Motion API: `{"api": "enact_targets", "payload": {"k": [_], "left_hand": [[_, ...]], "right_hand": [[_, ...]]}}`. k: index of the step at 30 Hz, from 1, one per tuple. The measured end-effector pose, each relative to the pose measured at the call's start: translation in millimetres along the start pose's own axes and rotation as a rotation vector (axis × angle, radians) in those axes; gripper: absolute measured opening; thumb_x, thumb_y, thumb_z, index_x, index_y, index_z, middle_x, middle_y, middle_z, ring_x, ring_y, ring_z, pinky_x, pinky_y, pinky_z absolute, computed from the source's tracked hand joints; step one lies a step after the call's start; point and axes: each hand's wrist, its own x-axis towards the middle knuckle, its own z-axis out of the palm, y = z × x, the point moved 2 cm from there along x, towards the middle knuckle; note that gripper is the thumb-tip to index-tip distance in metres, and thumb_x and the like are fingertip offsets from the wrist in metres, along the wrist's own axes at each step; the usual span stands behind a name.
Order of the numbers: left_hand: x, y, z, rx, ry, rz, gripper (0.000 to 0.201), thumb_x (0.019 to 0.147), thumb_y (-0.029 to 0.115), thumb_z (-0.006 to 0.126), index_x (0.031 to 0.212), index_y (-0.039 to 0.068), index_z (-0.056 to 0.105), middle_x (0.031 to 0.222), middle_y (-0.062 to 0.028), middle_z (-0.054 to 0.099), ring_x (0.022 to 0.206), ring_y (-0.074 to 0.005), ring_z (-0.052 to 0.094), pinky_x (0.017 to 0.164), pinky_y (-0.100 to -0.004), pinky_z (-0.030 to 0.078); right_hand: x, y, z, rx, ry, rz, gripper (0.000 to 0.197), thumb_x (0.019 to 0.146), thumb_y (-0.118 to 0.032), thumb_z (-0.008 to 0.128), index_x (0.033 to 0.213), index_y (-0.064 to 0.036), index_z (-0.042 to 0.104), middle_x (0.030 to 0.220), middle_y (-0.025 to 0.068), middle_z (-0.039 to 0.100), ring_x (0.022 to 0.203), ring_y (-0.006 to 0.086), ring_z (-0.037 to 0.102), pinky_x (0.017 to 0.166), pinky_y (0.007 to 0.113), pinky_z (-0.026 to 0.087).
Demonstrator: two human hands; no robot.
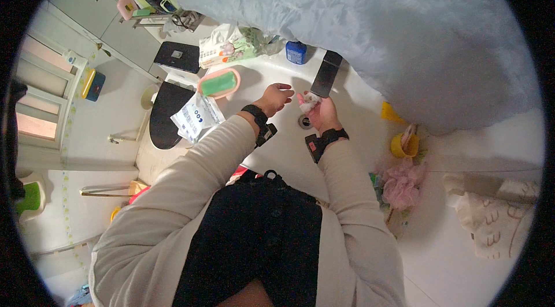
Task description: The person cleans the bathroom by wiping the window sill, sink, and wall tiles with a tissue. They pick up a bottle of cleaning liquid, apply it to the tissue, and wipe the surfaces. The person also wipes the faucet and surrounding areas.
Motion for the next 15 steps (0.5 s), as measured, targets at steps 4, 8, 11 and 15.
{"api": "enact_targets", "payload": {"k": [4,8,11,15], "left_hand": [[-2,-6,-5,-0.046,0.021,-0.019,0.046,0.080,0.016,0.066,0.120,0.001,0.051,0.092,-0.0074,0.061,0.078,-0.0144,0.061,0.044,-0.0242,0.039],[-5,-9,-7,-0.069,0.044,-0.027,0.042,0.080,0.017,0.066,0.117,0.001,0.053,0.090,-0.0060,0.061,0.077,-0.0135,0.061,0.045,-0.0234,0.039],[-7,-8,-7,-0.066,0.035,-0.034,0.040,0.080,0.017,0.065,0.115,0.002,0.054,0.092,-0.0051,0.061,0.078,-0.0128,0.061,0.046,-0.0228,0.040],[-14,-6,-6,-0.056,0.017,-0.036,0.038,0.081,0.018,0.065,0.115,0.004,0.056,0.094,-0.0028,0.061,0.079,-0.0116,0.061,0.050,-0.0219,0.042]], "right_hand": [[-1,2,0,-0.120,-0.031,0.158,0.024,0.094,-0.029,0.052,0.093,-0.0057,0.049,0.078,0.0035,0.052,0.062,0.0138,0.052,0.049,0.027,0.042],[-8,1,-5,-0.310,0.186,0.147,0.026,0.093,-0.033,0.053,0.083,-0.0110,0.045,0.064,-0.0019,0.039,0.047,0.0077,0.035,0.037,0.022,0.022],[1,0,-13,-0.391,0.228,0.018,0.024,0.093,-0.031,0.052,0.082,-0.0111,0.044,0.063,-0.0021,0.038,0.046,0.0075,0.034,0.037,0.021,0.022],[29,2,-28,-0.292,-0.015,-0.032,0.038,0.092,-0.038,0.052,0.100,-0.0016,0.051,0.077,0.0099,0.055,0.067,0.0185,0.057,0.054,0.028,0.043]]}}
